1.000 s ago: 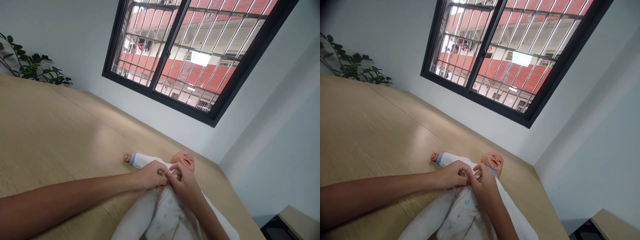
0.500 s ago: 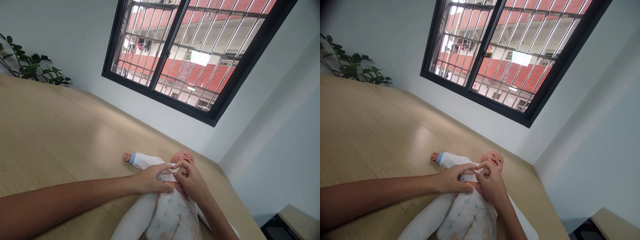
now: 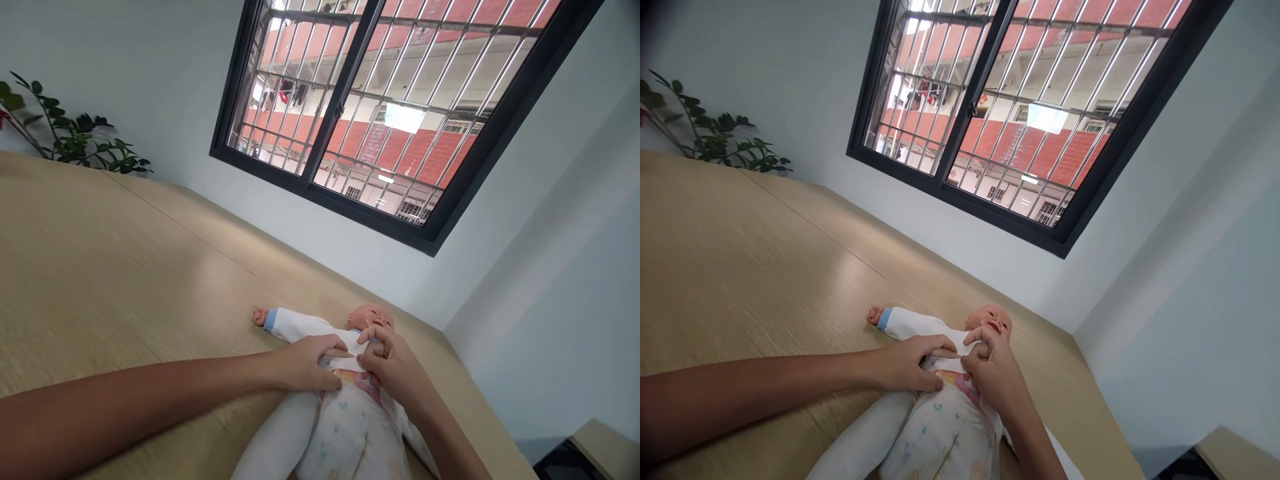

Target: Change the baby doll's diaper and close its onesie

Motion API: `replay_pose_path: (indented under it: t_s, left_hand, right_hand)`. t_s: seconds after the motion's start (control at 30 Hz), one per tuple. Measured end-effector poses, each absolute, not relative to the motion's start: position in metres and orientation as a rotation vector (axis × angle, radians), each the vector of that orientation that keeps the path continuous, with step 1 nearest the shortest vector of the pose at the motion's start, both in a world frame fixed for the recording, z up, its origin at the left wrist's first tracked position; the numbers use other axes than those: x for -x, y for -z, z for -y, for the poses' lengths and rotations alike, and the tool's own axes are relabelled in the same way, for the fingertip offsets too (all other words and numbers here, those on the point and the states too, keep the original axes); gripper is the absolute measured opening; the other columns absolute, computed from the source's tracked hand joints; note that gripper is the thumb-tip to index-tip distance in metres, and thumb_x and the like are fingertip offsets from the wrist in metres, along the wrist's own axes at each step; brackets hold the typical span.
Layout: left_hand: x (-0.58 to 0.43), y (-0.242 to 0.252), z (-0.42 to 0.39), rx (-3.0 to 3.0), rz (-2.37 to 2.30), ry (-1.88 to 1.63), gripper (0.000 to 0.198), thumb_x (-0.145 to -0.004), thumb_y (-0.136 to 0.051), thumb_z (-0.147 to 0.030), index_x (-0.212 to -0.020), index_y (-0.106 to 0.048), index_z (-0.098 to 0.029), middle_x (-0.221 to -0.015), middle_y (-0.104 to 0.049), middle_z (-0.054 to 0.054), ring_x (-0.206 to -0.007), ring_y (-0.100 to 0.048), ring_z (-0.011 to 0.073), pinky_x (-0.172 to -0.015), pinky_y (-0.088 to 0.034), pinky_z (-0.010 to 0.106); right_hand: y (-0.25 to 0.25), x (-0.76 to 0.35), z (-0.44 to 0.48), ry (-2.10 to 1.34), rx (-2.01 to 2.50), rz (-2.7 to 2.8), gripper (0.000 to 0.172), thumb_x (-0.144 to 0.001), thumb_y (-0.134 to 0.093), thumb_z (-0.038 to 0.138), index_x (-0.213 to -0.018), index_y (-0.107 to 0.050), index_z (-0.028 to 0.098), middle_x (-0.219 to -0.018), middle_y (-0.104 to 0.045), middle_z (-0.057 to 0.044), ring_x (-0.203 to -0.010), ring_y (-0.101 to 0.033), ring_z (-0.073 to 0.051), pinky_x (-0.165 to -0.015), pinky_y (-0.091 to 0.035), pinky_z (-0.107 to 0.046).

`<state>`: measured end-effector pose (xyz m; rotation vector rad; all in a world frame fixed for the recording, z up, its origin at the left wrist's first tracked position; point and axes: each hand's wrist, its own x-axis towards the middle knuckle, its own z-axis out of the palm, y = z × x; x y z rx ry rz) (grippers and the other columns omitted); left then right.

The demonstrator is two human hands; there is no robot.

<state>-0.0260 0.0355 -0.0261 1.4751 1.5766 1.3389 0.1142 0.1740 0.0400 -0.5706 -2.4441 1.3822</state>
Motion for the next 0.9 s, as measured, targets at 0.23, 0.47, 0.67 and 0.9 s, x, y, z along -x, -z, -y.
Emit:
replay_pose_path:
  t_s: [0.23, 0.47, 0.67, 0.9]
  left_hand:
    - [0.025, 0.027, -0.036, -1.412, -1.462, -1.344, 0.051, -0.070, -0.068, -0.019, -0.119, -0.056, -0.017, -0.131, -0.060, 0.004, -0.100, -0.063, 0.0193, -0.062, -0.044, 0.018]
    - [0.027, 0.032, -0.040, -1.408, -1.408, -1.400, 0.054, -0.068, -0.070, -0.017, -0.119, -0.055, -0.018, -0.136, -0.057, 0.006, -0.120, -0.056, 0.0234, -0.080, -0.048, 0.024]
    - [0.027, 0.042, -0.042, -1.428, -1.417, -1.425, 0.061, -0.066, -0.072, -0.017, -0.123, -0.051, -0.020, -0.137, -0.056, 0.007, -0.127, -0.051, 0.0232, -0.092, -0.046, 0.028]
    - [0.026, 0.026, -0.035, -1.677, -1.712, -1.449, 0.057, -0.068, -0.068, -0.019, -0.124, -0.058, -0.021, -0.118, -0.062, 0.004, -0.105, -0.059, 0.0248, -0.085, -0.047, 0.032]
  right_hand:
    - [-0.047, -0.122, -0.174, -1.311, 0.642, 2.557, 0.018, -0.065, -0.051, 0.016, -0.082, -0.048, 0.019, -0.046, -0.048, 0.012, -0.047, -0.048, -0.010, -0.052, -0.037, -0.021]
    - [-0.049, -0.121, -0.173, -1.090, 0.745, 2.723, 0.021, -0.064, -0.045, 0.001, -0.073, -0.042, 0.019, -0.044, -0.049, 0.011, -0.046, -0.045, -0.008, -0.049, -0.032, -0.021]
    - [-0.041, -0.122, -0.174, -1.086, 0.798, 2.740, 0.021, -0.066, -0.045, 0.002, -0.076, -0.043, 0.020, -0.045, -0.049, 0.010, -0.045, -0.047, -0.010, -0.045, -0.032, -0.022]
    - [-0.046, -0.127, -0.191, -0.704, 0.845, 2.700, 0.018, -0.064, -0.056, 0.006, -0.071, -0.046, 0.019, -0.047, -0.047, 0.008, -0.048, -0.045, -0.011, -0.049, -0.028, -0.023]
